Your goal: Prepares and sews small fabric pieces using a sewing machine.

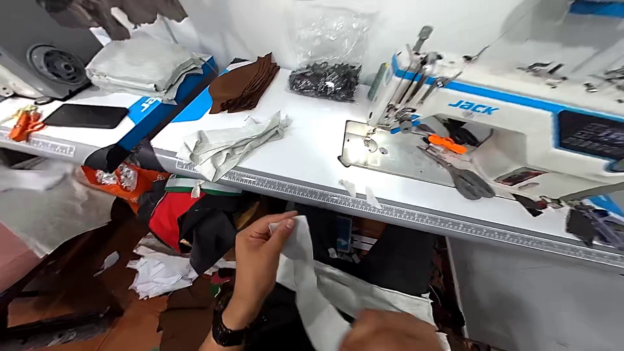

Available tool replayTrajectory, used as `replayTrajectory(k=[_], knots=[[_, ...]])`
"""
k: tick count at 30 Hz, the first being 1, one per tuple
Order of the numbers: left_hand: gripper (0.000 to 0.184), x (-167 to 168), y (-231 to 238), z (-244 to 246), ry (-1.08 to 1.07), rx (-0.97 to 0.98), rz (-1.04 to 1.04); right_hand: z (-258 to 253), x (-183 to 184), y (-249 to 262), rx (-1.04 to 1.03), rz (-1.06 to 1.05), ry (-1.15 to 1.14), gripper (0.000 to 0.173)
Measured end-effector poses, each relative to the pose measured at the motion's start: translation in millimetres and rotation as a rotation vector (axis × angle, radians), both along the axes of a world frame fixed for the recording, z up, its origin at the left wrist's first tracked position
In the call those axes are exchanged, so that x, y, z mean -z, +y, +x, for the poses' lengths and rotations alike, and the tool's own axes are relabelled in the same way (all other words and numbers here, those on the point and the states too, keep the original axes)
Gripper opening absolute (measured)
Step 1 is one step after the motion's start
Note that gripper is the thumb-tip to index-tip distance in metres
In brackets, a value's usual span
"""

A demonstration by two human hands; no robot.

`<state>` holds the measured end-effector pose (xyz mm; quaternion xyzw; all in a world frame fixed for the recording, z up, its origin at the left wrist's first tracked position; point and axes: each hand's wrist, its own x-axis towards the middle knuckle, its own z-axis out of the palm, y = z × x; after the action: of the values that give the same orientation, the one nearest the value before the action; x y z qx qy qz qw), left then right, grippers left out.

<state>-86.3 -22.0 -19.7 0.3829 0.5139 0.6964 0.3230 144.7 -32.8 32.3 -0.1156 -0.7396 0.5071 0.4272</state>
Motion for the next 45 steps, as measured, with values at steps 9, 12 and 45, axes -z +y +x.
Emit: replayTrajectory(k=[9,12,45], knots=[[0.027,-47.5,5.9,51.5,-0.006,0.377,0.181,-35.6,9.4,56.7,0.530,0.114,0.158,0.016],[0.031,-48.7,10.4,52.5,-0.063,0.430,0.134,-26.0,3.0,58.2,0.482,0.127,0.112,0.016],[0.043,-34.1,23.0,70.2,-0.449,0.509,-0.018,-40.0,-8.2,36.0,0.259,-0.099,0.165,0.018]])
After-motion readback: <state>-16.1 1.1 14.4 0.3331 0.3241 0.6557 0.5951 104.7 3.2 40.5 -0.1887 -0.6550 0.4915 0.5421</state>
